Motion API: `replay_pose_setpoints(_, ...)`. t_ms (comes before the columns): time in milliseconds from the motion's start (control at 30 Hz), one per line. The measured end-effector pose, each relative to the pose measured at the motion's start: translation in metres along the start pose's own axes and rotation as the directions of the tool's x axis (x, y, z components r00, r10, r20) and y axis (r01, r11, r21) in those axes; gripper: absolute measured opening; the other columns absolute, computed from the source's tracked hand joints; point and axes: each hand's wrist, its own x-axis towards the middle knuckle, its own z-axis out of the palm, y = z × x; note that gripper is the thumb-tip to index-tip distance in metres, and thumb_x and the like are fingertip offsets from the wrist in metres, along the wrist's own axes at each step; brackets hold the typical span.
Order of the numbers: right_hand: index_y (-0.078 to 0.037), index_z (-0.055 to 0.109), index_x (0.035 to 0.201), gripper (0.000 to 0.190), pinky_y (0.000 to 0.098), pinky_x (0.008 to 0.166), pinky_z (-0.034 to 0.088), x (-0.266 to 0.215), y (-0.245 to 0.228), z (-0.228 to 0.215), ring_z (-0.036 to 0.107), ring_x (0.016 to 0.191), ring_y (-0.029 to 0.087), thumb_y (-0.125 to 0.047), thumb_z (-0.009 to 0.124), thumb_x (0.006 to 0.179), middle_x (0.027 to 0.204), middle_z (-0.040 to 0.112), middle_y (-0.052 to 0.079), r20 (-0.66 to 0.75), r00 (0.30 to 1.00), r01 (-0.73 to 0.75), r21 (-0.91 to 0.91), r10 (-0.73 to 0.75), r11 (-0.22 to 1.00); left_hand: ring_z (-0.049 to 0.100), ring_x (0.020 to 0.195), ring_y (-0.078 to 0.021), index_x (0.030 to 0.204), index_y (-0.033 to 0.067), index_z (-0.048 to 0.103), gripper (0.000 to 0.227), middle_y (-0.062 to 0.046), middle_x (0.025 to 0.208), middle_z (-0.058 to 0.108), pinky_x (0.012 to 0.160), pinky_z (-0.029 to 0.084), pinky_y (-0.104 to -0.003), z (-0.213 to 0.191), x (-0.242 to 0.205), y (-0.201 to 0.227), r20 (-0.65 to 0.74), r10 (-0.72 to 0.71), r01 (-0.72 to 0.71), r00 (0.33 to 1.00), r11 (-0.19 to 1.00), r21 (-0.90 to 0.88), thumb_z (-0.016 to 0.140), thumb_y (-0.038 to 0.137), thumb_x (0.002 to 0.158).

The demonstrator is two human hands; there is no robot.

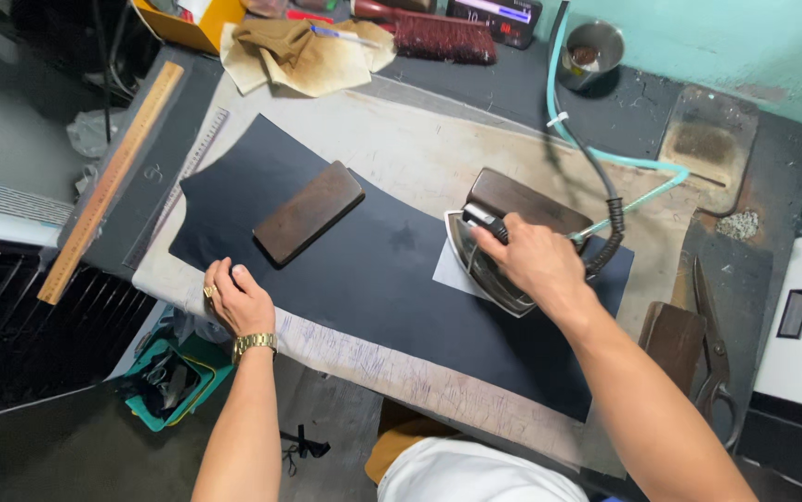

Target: The person irons a piece of dark fabric, cuts it with shears along marked lines, and uses a ruler and pen to draw further guidelines.

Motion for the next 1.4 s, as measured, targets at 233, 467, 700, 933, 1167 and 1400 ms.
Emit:
replay_pose_setpoints(233,-0.007,0.067,0.11,0.069,0.0572,0.09,0.054,0.004,0.024,0.003,0.071,0.101,0.051,-0.071,0.043,0.1,0.099,0.074,0.03,-0.001,1.0,-0.025,0.042,0.026,0.999,0.064,0.116,-0.0366,0.122,0.0058,0.067,0.024,-0.016,0.123,0.063,0.098,0.049,-0.047,0.005,-0.002,-0.004,-0.005,-0.032,0.032,0.999,0.999,0.035,0.055,0.02,0.108)
replay_pose_setpoints(467,-0.01,0.071,0.11,0.064,0.0548,0.093,0.054,0.006,0.003,-0.014,0.07,0.107,0.048,-0.069,0.053,0.093,0.104,0.075,0.026,0.097,0.993,0.066,0.078,-0.074,0.995,0.063,0.118,-0.0385,0.122,0.0051,0.067,0.024,-0.017,0.123,0.063,0.096,0.048,-0.05,0.005,0.001,0.0,0.02,-0.027,0.026,0.999,0.998,0.057,0.054,0.02,0.108)
replay_pose_setpoints(700,-0.009,0.071,0.104,0.061,0.0546,0.088,0.057,0.028,-0.02,-0.006,0.072,0.101,0.046,-0.067,0.053,0.093,0.099,0.075,0.024,0.095,0.961,0.26,0.012,-0.26,0.966,0.063,0.118,-0.0385,0.122,0.0071,0.066,0.025,-0.016,0.125,0.063,0.094,0.047,-0.051,0.006,0.001,-0.004,0.037,-0.005,0.001,0.999,0.995,0.103,0.053,0.024,0.109)
replay_pose_setpoints(933,-0.009,0.069,0.104,0.065,0.0534,0.083,0.059,0.05,-0.038,0.009,0.075,0.091,0.045,-0.069,0.044,0.097,0.091,0.075,0.023,0.005,0.944,0.329,-0.055,-0.329,0.943,0.063,0.117,-0.0375,0.123,0.0074,0.066,0.025,-0.015,0.125,0.063,0.095,0.046,-0.049,0.005,0.001,-0.002,0.033,0.003,-0.006,0.999,0.994,0.113,0.053,0.023,0.109)
replay_pose_setpoints(1167,-0.009,0.065,0.105,0.066,0.0568,0.083,0.058,0.049,-0.027,0.009,0.074,0.092,0.048,-0.07,0.043,0.098,0.091,0.074,0.024,-0.004,0.965,0.263,-0.033,-0.264,0.964,0.063,0.118,-0.0393,0.121,0.005,0.067,0.023,-0.017,0.122,0.065,0.095,0.046,-0.051,0.007,0.0,-0.006,0.01,0.008,-0.008,1.0,0.997,0.082,0.055,0.02,0.108)
replay_pose_setpoints(1400,-0.006,0.065,0.106,0.068,0.058,0.087,0.056,0.039,-0.01,0.001,0.072,0.095,0.052,-0.07,0.043,0.097,0.094,0.073,0.028,0.023,0.973,0.231,-0.041,-0.23,0.972,0.066,0.112,-0.0388,0.12,0.0066,0.067,0.022,-0.016,0.12,0.066,0.09,0.049,-0.05,0.004,0.003,0.001,-0.004,0.005,-0.005,1.0,0.997,0.079,0.054,0.02,0.108)
